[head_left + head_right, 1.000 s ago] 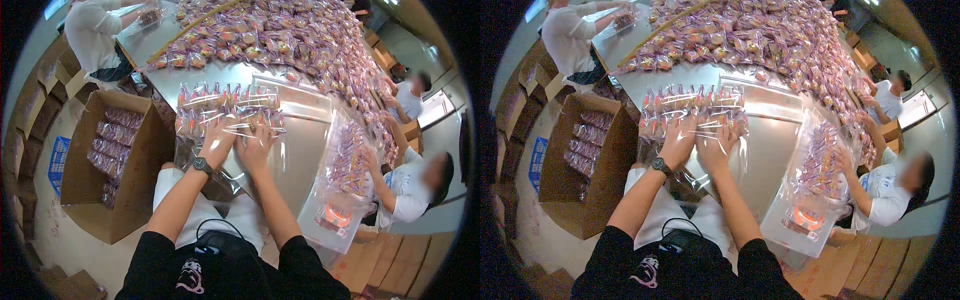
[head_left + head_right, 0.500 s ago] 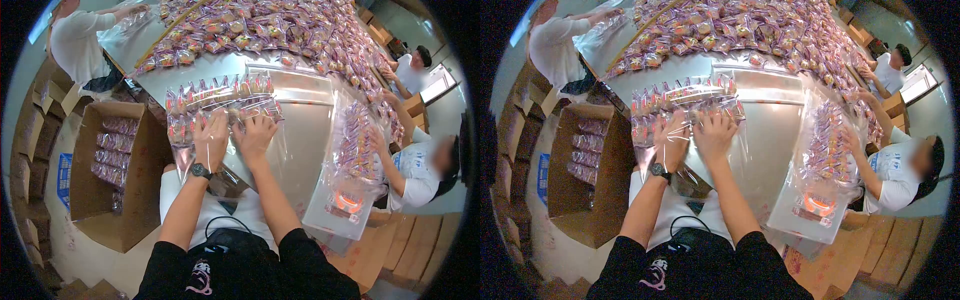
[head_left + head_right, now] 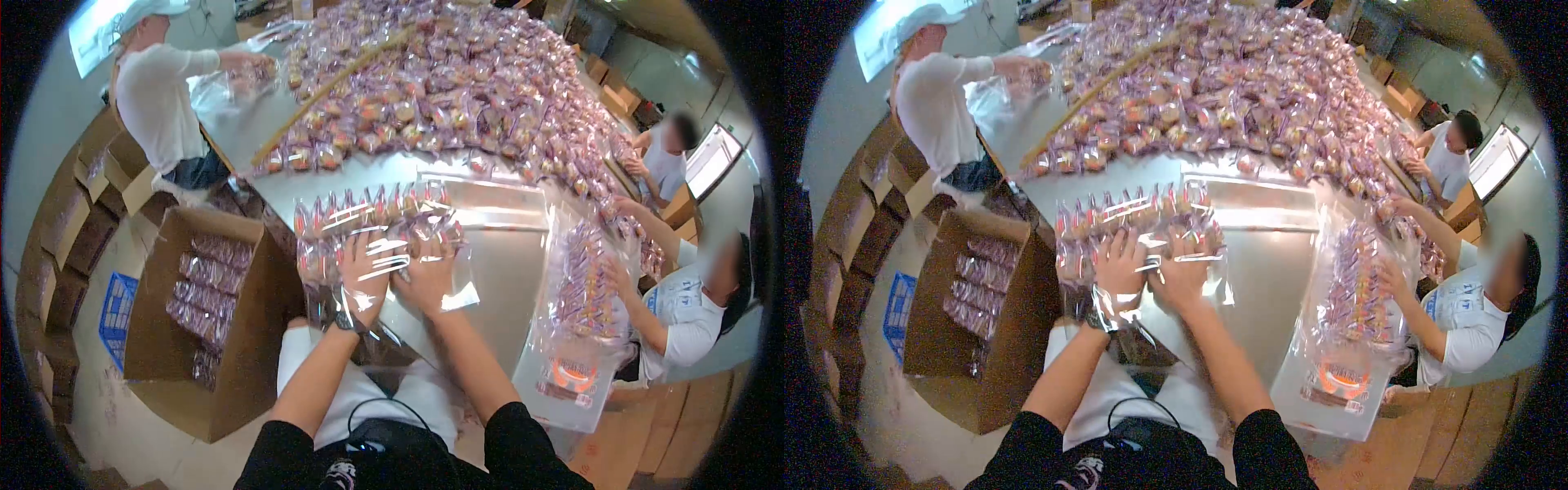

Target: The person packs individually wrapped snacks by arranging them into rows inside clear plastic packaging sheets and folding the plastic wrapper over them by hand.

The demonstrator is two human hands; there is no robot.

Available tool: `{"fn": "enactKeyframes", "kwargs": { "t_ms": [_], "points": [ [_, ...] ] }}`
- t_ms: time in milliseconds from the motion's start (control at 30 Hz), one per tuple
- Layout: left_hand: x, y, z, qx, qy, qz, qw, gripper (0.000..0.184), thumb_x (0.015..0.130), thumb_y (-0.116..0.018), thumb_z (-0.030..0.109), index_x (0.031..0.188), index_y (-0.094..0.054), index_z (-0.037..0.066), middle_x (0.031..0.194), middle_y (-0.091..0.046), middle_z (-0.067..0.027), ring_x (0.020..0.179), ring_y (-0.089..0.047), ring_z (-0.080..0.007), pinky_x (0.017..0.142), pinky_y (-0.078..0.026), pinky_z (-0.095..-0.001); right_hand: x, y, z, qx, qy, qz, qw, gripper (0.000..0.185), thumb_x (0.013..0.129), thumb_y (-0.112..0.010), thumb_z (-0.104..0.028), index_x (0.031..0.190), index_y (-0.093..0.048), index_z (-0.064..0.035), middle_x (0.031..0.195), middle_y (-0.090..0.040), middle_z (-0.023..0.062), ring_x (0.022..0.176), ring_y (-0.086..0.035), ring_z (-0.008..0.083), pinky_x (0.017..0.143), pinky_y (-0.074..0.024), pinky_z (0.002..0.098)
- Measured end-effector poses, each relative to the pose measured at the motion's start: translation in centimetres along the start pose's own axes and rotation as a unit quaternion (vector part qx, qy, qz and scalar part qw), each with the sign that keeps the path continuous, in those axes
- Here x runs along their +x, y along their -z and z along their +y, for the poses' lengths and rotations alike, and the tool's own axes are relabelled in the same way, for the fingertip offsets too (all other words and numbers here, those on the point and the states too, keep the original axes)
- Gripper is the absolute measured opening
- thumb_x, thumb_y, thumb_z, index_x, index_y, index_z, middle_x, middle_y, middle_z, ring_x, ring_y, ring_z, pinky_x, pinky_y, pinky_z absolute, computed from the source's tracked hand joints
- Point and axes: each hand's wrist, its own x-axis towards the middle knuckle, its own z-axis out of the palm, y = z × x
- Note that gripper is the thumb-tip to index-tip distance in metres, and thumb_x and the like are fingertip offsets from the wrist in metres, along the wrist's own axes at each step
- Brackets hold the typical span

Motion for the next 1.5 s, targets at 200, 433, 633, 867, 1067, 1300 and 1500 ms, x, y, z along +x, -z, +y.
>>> {"fn": "enactKeyframes", "kwargs": {
  "t_ms": [200, 433, 633, 867, 1067, 1300, 1500],
  "points": [
    [-0.5, 0.2, 0.0, -0.021, 0.032, 0.014, 0.999, 0.038, 0.084, -0.065, 0.015, 0.121, -0.069, 0.009, 0.128, -0.067, -0.0089, 0.13, -0.055, -0.0351, 0.114, -0.033, -0.0567, 0.5, -0.6, -0.6, -0.027, -0.015, -0.002, 1.0, 0.046, 0.079, -0.074, -0.029, 0.123, -0.071, -0.0183, 0.137, -0.059, 0.0188, 0.123, -0.057, 0.037, 0.105, -0.0395, 0.0593],
    [-0.4, 1.0, -0.5, -0.009, 0.046, -0.02, 0.999, 0.044, 0.084, -0.068, 0.02, 0.127, -0.067, 0.007, 0.141, -0.062, -0.0084, 0.131, -0.053, -0.0334, 0.117, -0.031, -0.0606, 1.2, -0.5, -1.4, -0.051, -0.037, 0.04, 0.997, 0.037, 0.079, -0.074, -0.029, 0.114, -0.072, -0.0171, 0.11, -0.064, 0.0131, 0.11, -0.06, 0.0335, 0.096, -0.0424, 0.0547],
    [-1.3, -0.9, -1.0, 0.05, 0.019, -0.002, 0.999, 0.04, 0.09, -0.067, 0.021, 0.129, -0.069, 0.013, 0.146, -0.06, -0.0097, 0.136, -0.053, -0.0336, 0.12, -0.031, -0.0573, 0.6, -0.1, -1.7, -0.05, -0.038, -0.024, 0.998, 0.049, 0.083, -0.07, -0.027, 0.13, -0.067, -0.0158, 0.127, -0.063, 0.017, 0.118, -0.058, 0.0365, 0.1, -0.039, 0.0596],
    [-0.8, 1.2, -0.1, 0.07, -0.065, -0.012, 0.995, 0.062, 0.088, -0.062, 0.021, 0.145, -0.053, -0.002, 0.149, -0.054, -0.0203, 0.137, -0.051, -0.0384, 0.122, -0.028, -0.0595, 1.0, -0.2, -1.2, -0.026, 0.025, -0.066, 0.997, 0.06, 0.082, -0.068, -0.027, 0.137, -0.062, -0.0069, 0.144, -0.058, 0.0213, 0.132, -0.052, 0.0438, 0.111, -0.0371, 0.0589],
    [-1.6, 0.2, -0.6, 0.014, -0.013, -0.143, 0.99, 0.063, 0.092, -0.058, 0.018, 0.151, -0.047, 0.0, 0.148, -0.055, -0.0189, 0.145, -0.045, -0.0359, 0.117, -0.032, -0.0585, -1.5, -0.1, 1.2, -0.05, -0.017, 0.006, 0.999, 0.059, 0.082, -0.072, -0.026, 0.138, -0.062, -0.0107, 0.14, -0.061, 0.0188, 0.133, -0.052, 0.0424, 0.119, -0.0328, 0.0587],
    [1.2, 2.9, 3.2, 0.005, -0.015, -0.088, 0.996, 0.061, 0.092, -0.059, 0.019, 0.149, -0.05, 0.001, 0.154, -0.052, -0.0181, 0.144, -0.049, -0.0321, 0.121, -0.02, -0.0687, -1.3, 1.5, 2.3, 0.039, -0.022, -0.068, 0.997, 0.057, 0.088, -0.071, -0.028, 0.142, -0.06, -0.0132, 0.147, -0.056, 0.0168, 0.139, -0.05, 0.0398, 0.119, -0.0342, 0.0542],
    [0.5, -0.4, 0.7, 0.029, -0.055, -0.042, 0.997, 0.051, 0.092, -0.064, 0.022, 0.14, -0.061, 0.006, 0.146, -0.061, -0.0118, 0.139, -0.052, -0.0313, 0.123, -0.022, -0.0618, -0.5, 1.4, 0.5, 0.008, -0.086, -0.001, 0.996, 0.048, 0.081, -0.073, -0.02, 0.128, -0.067, -0.0131, 0.132, -0.066, 0.0105, 0.12, -0.062, 0.0316, 0.108, -0.0428, 0.0498]
  ]
}}
